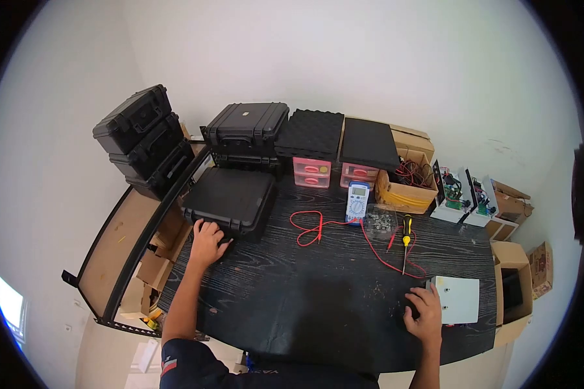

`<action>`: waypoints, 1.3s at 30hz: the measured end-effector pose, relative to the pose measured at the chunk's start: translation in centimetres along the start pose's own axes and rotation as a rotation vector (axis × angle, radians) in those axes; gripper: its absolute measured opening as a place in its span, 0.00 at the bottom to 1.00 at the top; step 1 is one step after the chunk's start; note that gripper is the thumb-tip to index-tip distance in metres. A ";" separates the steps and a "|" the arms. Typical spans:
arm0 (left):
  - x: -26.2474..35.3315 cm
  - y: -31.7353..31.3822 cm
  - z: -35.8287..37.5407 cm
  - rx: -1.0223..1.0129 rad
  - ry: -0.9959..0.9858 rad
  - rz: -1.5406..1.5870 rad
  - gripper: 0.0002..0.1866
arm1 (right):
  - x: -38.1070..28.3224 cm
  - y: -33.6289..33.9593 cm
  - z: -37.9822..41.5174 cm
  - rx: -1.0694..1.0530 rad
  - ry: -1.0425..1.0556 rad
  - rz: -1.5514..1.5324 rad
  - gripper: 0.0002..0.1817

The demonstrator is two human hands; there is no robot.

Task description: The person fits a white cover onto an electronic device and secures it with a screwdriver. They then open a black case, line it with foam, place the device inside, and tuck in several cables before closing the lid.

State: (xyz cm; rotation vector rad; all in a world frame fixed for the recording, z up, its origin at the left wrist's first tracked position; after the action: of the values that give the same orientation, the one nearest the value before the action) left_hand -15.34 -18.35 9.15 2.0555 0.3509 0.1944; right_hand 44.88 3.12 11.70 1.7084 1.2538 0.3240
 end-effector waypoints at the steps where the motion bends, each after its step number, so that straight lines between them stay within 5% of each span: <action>1: 0.1 -0.1 1.0 0.025 -0.012 0.009 0.15 | 0.0 -0.4 0.0 -0.005 0.006 -0.014 0.18; 8: 4.0 2.8 9.1 0.215 -0.137 0.025 0.18 | -0.2 -2.3 -0.1 -0.045 0.021 -0.057 0.16; 15: 8.8 7.6 16.1 0.172 -0.284 0.114 0.22 | -0.8 -3.0 0.1 -0.054 0.012 -0.105 0.14; 18: 7.7 10.8 13.3 0.180 -0.055 0.059 0.23 | -0.8 -3.5 0.4 -0.067 0.016 -0.121 0.13; 23: 1.5 12.2 9.4 -0.082 0.428 0.259 0.43 | -1.3 -3.8 0.4 -0.077 0.036 -0.133 0.12; 26: 0.1 12.8 8.0 -0.280 0.359 0.542 0.50 | -1.8 -3.4 0.4 -0.075 0.028 -0.130 0.12; 39: 8.6 12.6 6.2 -0.417 0.209 0.644 0.54 | -5.1 -1.5 -1.2 -0.128 0.080 -0.319 0.22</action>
State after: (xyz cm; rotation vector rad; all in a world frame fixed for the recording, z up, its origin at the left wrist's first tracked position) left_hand -3.41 -26.38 17.06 1.6723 -0.2283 0.8058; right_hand 40.92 -0.50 12.66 1.3729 1.5057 0.2766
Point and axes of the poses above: each hand's wrist, its own z-axis away from the middle knuckle, its own y-axis out of the back of the hand, x = y × z, the point moved 1 cm from there along -z, towards the middle knuckle, and after that the axes turned 4 degrees about y, right-handed, at the moved point
